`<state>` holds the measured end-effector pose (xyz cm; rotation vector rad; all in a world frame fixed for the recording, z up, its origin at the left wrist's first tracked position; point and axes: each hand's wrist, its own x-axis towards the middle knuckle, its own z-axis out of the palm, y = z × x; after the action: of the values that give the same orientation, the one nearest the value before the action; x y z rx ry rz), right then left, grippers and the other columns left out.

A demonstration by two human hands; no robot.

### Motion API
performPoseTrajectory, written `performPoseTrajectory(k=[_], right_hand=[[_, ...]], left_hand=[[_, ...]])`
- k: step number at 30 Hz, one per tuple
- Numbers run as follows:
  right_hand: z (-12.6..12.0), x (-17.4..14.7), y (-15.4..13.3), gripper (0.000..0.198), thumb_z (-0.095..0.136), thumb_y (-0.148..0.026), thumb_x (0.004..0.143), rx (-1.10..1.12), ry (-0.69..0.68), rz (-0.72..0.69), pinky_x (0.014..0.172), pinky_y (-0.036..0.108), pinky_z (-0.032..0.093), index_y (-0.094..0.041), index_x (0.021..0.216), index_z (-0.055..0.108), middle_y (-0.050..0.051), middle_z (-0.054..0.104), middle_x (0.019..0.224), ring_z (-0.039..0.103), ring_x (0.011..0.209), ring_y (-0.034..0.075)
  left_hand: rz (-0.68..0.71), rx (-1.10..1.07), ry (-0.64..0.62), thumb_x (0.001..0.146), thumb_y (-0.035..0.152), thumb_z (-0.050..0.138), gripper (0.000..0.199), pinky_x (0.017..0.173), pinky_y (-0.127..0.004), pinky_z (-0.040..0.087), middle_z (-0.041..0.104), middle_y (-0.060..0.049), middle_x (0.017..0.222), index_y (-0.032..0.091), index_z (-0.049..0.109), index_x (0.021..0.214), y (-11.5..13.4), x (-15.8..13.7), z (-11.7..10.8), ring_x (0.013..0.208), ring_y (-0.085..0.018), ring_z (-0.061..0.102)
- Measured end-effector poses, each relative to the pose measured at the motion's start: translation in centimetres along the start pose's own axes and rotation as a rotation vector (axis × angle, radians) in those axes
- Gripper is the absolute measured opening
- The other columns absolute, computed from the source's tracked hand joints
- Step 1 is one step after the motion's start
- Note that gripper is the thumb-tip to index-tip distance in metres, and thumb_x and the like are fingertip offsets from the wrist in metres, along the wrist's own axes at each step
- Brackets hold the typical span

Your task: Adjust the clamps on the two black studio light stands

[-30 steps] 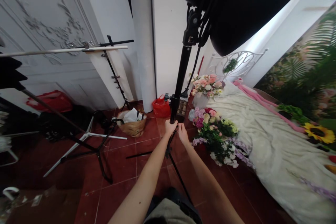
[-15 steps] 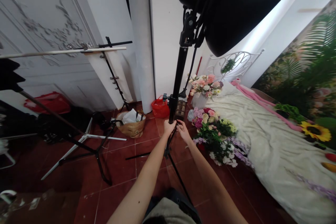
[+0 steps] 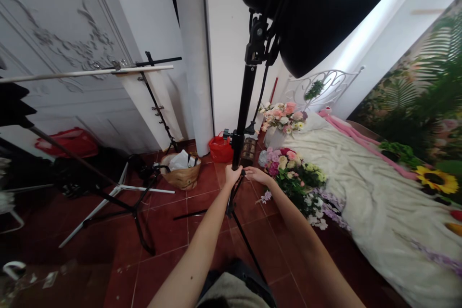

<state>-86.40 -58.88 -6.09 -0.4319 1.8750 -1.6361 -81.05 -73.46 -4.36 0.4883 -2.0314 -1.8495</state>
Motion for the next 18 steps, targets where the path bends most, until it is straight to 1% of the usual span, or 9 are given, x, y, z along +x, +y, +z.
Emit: performPoseTrajectory(k=[2,4,6,7,9,11,13,15,18], right_hand=[[0.6,0.2,0.5,0.027,0.057,-0.014,0.063,-0.123,0.058,-0.087,0.069,0.027,0.049,-0.018,0.090,0.059,0.000,0.064,0.074,0.059,0.068,0.012],[1.6,0.2,1.6,0.021,0.051,-0.011,0.063,-0.237,0.132,-0.156,0.070,0.028,0.049,-0.019,0.082,0.058,0.000,0.063,0.071,0.058,0.069,0.013],[3.0,0.0,3.2,0.017,0.048,-0.009,0.063,-0.320,0.183,-0.192,0.072,0.028,0.048,-0.019,0.074,0.057,0.001,0.063,0.071,0.058,0.071,0.014],[3.7,-0.2,4.1,0.018,0.047,-0.009,0.063,-0.357,0.205,-0.201,0.072,0.028,0.048,-0.020,0.074,0.056,0.001,0.063,0.071,0.059,0.070,0.015],[4.8,-0.7,5.6,0.025,0.048,-0.009,0.063,-0.387,0.248,-0.195,0.069,0.028,0.049,-0.020,0.084,0.056,0.001,0.063,0.074,0.059,0.068,0.014],[5.3,-1.1,6.6,0.039,0.050,-0.009,0.063,-0.372,0.273,-0.173,0.067,0.027,0.049,-0.021,0.100,0.053,0.001,0.064,0.079,0.059,0.064,0.013],[5.2,-1.3,6.6,0.049,0.051,-0.009,0.063,-0.348,0.294,-0.180,0.066,0.027,0.049,-0.021,0.111,0.047,0.001,0.063,0.084,0.058,0.063,0.012],[4.7,-1.3,5.8,0.050,0.050,-0.011,0.064,-0.312,0.325,-0.228,0.066,0.025,0.048,-0.021,0.113,0.046,0.001,0.061,0.085,0.057,0.064,0.011],[3.8,-0.9,3.8,0.041,0.051,-0.018,0.068,-0.276,0.345,-0.295,0.060,0.023,0.045,-0.020,0.109,0.050,-0.004,0.053,0.069,0.051,0.060,0.011]], left_hand=[[0.000,-0.005,-0.004,0.062,0.026,0.060,0.016,0.046,-0.019,0.034,0.052,0.000,0.050,0.014,0.056,0.053,0.1,0.0,0.0,0.047,-0.009,0.048],[-0.008,-0.003,-0.012,0.063,0.026,0.059,0.017,0.045,-0.019,0.033,0.052,0.000,0.049,0.014,0.055,0.052,0.2,-0.1,-0.1,0.046,-0.009,0.048],[-0.015,0.001,-0.020,0.062,0.026,0.060,0.017,0.045,-0.019,0.033,0.051,0.000,0.049,0.014,0.053,0.051,0.2,-0.1,-0.2,0.046,-0.009,0.048],[-0.013,0.002,-0.024,0.062,0.026,0.060,0.018,0.045,-0.019,0.033,0.051,0.000,0.049,0.014,0.053,0.051,0.2,-0.1,-0.2,0.046,-0.009,0.048],[-0.006,0.000,-0.029,0.062,0.027,0.061,0.018,0.045,-0.018,0.033,0.051,0.000,0.049,0.014,0.053,0.051,0.2,0.0,-0.2,0.047,-0.009,0.048],[-0.006,-0.008,-0.028,0.062,0.027,0.061,0.017,0.045,-0.018,0.033,0.051,0.000,0.050,0.014,0.055,0.053,0.0,0.1,-0.1,0.047,-0.009,0.048],[-0.009,-0.006,-0.012,0.062,0.026,0.061,0.016,0.045,-0.018,0.033,0.051,0.000,0.050,0.014,0.055,0.053,-0.1,0.3,0.0,0.048,-0.009,0.047],[-0.007,0.007,0.002,0.062,0.025,0.061,0.016,0.046,-0.018,0.034,0.052,0.000,0.051,0.013,0.055,0.053,-0.3,0.4,0.1,0.048,-0.009,0.047],[0.002,0.017,0.008,0.061,0.026,0.063,0.015,0.047,-0.018,0.034,0.054,-0.001,0.053,0.013,0.057,0.055,-0.6,0.5,0.2,0.049,-0.009,0.049]])
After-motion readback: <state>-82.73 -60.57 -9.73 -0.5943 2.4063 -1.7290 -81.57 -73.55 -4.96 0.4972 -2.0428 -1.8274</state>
